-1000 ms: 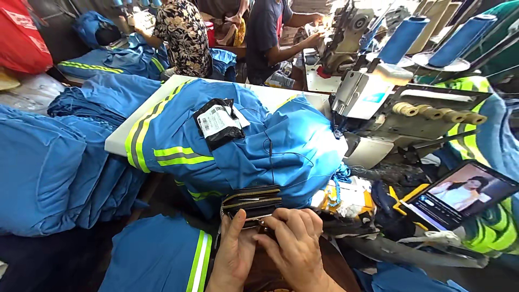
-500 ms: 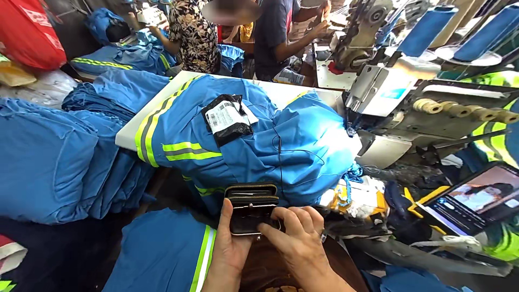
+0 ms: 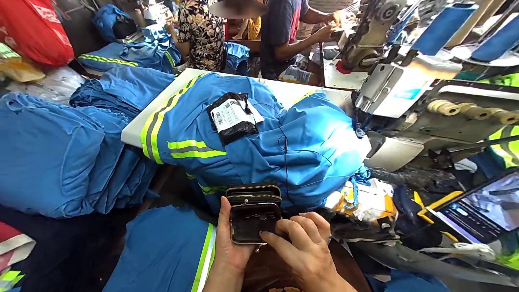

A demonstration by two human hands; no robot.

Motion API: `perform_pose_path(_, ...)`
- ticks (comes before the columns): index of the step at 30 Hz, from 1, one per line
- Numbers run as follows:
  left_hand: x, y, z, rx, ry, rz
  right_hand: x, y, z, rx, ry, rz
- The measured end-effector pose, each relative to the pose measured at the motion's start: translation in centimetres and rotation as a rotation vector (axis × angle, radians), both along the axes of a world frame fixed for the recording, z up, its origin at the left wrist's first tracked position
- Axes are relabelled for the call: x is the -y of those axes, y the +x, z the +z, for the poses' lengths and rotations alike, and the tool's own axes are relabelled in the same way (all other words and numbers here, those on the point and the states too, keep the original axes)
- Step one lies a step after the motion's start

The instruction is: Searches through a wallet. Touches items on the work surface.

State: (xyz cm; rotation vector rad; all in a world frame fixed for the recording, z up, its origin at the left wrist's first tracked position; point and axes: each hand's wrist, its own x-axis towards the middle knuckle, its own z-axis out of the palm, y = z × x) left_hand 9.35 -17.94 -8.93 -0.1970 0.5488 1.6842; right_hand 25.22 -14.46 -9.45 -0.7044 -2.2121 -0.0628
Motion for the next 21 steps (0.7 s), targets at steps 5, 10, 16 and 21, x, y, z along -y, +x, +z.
perform_pose_path(5, 0.3, -0.4, -0.5, -0.033, 0.115, -0.047, 0.1, 0.3, -0.1, -0.061, 0.027, -0.007)
perform_pose_path(10, 0.4, -1.6, -1.1, -0.135, 0.286, -0.108, -0.1, 0.1, 0.7, -0.125, -0.008, -0.064)
perform_pose_path(16, 0.4, -1.9, -1.8, -0.157, 0.334, -0.252, -0.6, 0.2, 1.5, -0.178, -0.198, -0.092)
perform_pose_path(21, 0.3, -2.5, -1.1, -0.435, 0.249, -0.336, -0.3, 0.4, 1.7, -0.068, -0.528, 0.065)
